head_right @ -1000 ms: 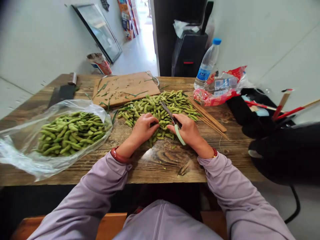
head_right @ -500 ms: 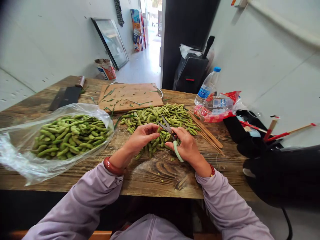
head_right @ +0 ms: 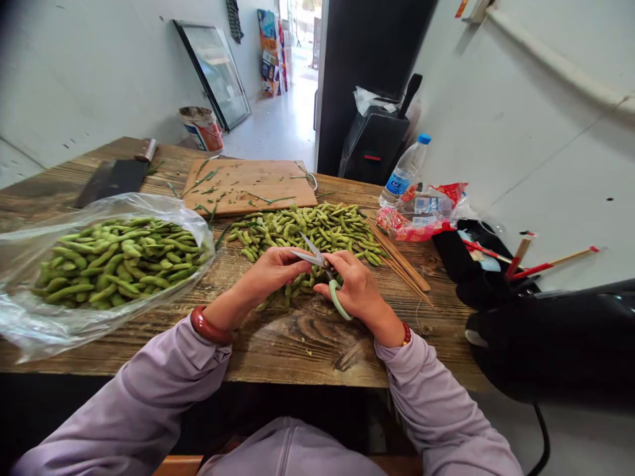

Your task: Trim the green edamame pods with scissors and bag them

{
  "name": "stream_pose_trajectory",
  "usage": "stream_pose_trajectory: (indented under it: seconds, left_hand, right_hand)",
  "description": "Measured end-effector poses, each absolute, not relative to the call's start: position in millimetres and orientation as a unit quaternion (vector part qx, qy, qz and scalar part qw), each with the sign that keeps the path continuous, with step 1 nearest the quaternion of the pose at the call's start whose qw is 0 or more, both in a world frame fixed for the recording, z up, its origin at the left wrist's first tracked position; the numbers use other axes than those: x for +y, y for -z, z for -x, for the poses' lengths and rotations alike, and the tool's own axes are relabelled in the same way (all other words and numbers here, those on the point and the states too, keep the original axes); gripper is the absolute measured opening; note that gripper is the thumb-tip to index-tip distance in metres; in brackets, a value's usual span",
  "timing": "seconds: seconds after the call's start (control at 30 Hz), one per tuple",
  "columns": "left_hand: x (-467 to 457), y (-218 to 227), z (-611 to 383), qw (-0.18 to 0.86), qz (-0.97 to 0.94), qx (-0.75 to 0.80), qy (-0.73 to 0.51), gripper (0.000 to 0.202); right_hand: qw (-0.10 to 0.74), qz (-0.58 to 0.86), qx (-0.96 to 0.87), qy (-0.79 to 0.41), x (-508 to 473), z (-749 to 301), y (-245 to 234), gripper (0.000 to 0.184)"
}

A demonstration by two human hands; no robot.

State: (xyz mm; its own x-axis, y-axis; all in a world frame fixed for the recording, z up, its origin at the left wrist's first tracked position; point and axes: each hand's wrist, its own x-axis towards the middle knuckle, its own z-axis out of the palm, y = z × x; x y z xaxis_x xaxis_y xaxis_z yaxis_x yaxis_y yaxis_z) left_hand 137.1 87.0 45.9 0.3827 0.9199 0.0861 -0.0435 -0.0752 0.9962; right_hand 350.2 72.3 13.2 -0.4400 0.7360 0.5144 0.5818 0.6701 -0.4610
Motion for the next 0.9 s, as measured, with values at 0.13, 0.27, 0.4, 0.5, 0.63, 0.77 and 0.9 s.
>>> stream_pose_trajectory:
  seconds: [0.13,0.27,0.4,0.5,0.63,0.77,0.9]
  left_hand:
    - [86.5,-45.6,-137.3,0.573,-0.597,0.367,-0.425,0.019]
    - [86.7,-42.7,-135.6,0.575,-0.601,0.369,-0.416,0.026]
    - [86.5,-41.8,-134.8,0.582,-0.602,0.371,-0.402,0.029]
    - [86.4,-44.3,-135.1,0.581,-0.6,0.36,-0.416,0.025]
    - [87.6,-46.8,-135.0,0.582,-0.603,0.341,-0.426,0.022]
    - [89.6,-44.9,-133.9,0.577,-0.612,0.342,-0.419,0.023]
    - [91.9,-40.8,-132.4,0.589,-0.598,0.333,-0.429,0.023]
  right_hand:
    - [0.356,0.38,-0.847,-0.109,72.6,-349.4,-14.3,0.057]
    - [0.36,0.376,-0.846,-0.113,71.8,-349.5,-12.6,0.059]
    - [0.354,0.375,-0.847,-0.129,70.4,-350.2,-11.7,0.057]
    - [0.351,0.378,-0.847,-0.132,70.0,-350.7,-11.1,0.055]
    - [0.351,0.374,-0.85,-0.118,70.1,-351.4,-10.9,0.053]
    - [0.338,0.381,-0.855,-0.095,69.1,-351.4,-13.6,0.049]
    - [0.313,0.4,-0.856,-0.095,67.7,-351.2,-17.2,0.048]
